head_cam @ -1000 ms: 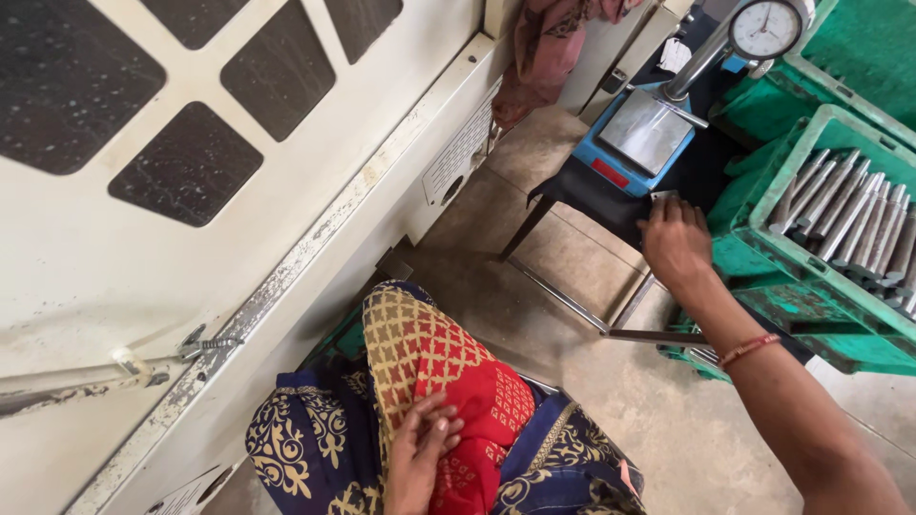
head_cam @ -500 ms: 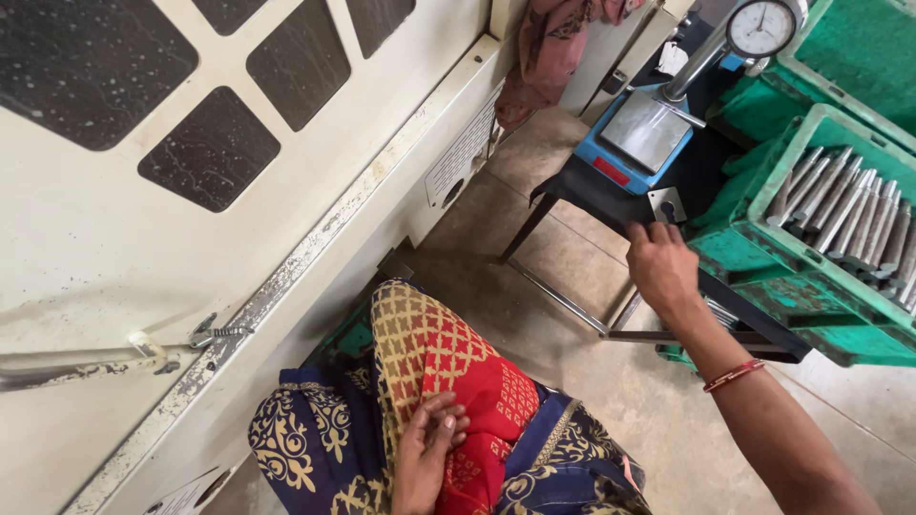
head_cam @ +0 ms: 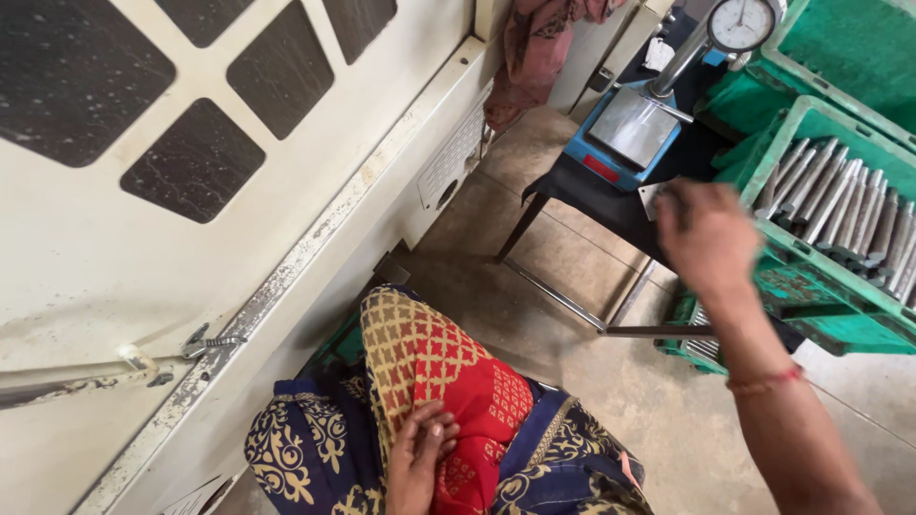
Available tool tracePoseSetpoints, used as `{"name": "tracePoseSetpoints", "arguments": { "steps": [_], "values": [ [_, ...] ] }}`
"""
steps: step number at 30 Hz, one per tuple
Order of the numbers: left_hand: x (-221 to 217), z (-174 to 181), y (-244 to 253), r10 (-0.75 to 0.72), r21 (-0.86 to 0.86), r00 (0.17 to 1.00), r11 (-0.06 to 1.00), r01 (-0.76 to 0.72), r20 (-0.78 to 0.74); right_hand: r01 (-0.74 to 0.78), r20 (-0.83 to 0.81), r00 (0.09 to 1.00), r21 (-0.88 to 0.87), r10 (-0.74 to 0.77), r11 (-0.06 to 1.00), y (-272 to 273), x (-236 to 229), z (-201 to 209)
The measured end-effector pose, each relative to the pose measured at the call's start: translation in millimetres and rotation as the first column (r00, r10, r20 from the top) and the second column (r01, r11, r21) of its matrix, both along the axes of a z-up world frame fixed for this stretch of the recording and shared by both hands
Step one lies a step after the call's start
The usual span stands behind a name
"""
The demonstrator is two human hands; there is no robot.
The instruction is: The person sits on the floor and repeatedly picks up, compares, and places cylindrical metal rods. They also briefly open a machine door and press a control button before returning to handle the rods.
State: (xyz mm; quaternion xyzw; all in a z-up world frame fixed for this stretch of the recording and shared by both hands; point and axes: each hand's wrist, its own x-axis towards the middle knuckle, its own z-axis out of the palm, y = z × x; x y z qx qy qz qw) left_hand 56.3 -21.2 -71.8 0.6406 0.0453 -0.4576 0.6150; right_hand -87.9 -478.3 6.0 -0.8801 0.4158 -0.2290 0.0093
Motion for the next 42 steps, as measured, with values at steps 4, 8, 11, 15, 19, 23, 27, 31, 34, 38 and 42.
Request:
{"name": "tracePoseSetpoints", "arguments": {
  "steps": [4, 8, 11, 15, 19, 23, 27, 31, 34, 38, 42],
  "values": [
    [-0.4, 1.1, 3.8, -0.029, 0.019, 0.999, 0.999, 0.03, -0.037, 0.009, 0.063, 0.998, -0.092, -0.004, 0.996, -4.0, -41.7, 61.1],
    [4.4, 14.0, -10.6, -0.069, -0.009, 0.998, 0.998, 0.069, -0.013, -0.101, 0.227, 0.971, 0.124, 0.071, 0.987, -22.7, -61.6, 50.4],
    [1.0, 25.2, -11.4, -0.061, -0.044, 0.998, 0.997, 0.06, -0.01, -0.116, 0.331, 0.942, 0.17, 0.054, 0.979, -36.9, -79.0, 23.0],
    [2.5, 37.3, -9.2, -0.056, 0.017, 0.998, 0.998, 0.056, -0.002, -0.06, 0.489, 0.855, 0.428, -0.175, 0.902, -48.6, -81.2, 25.9],
    [3.8, 61.4, -15.5, -0.016, -0.037, 0.991, 0.999, 0.021, 0.135, 0.14, 0.375, 0.883, 0.361, -0.281, 0.922, -3.3, -61.0, 83.3],
    [4.8, 106.2, -36.0, -0.206, 0.103, 0.711, 0.977, 0.186, 0.673, -0.141, 0.208, 0.974, 0.221, 0.095, 0.965, 87.2, -54.1, 127.1],
    [-7.9, 138.0, -83.8, -0.267, 0.287, -0.125, 0.941, 0.18, 0.955, -0.526, 0.347, 0.846, 0.671, 0.405, 0.522, 139.9, -16.7, 135.3],
    [-24.1, 135.0, -100.2, -0.652, 0.447, 0.299, 0.721, 0.53, 0.697, -0.712, 0.585, 0.63, 0.698, 0.511, 0.078, 149.2, -1.6, 137.0],
    [-22.2, 116.0, -83.0, -0.576, 0.143, 0.698, 0.805, 0.577, 0.425, -0.282, -0.048, 0.936, 0.492, 0.349, 0.824, 66.2, -23.5, 142.3],
    [-0.8, 93.5, -50.7, -0.119, -0.114, 0.958, 0.981, 0.154, 0.262, -0.262, -0.079, 0.961, 0.058, 0.266, 0.963, -62.1, -69.5, 104.6],
    [20.4, 95.1, -33.8, 0.242, -0.406, 0.97, 0.887, -0.22, 0.003, -0.281, -0.092, 0.948, 0.198, 0.303, 0.939, -127.5, -117.2, 22.0]
  ]
}}
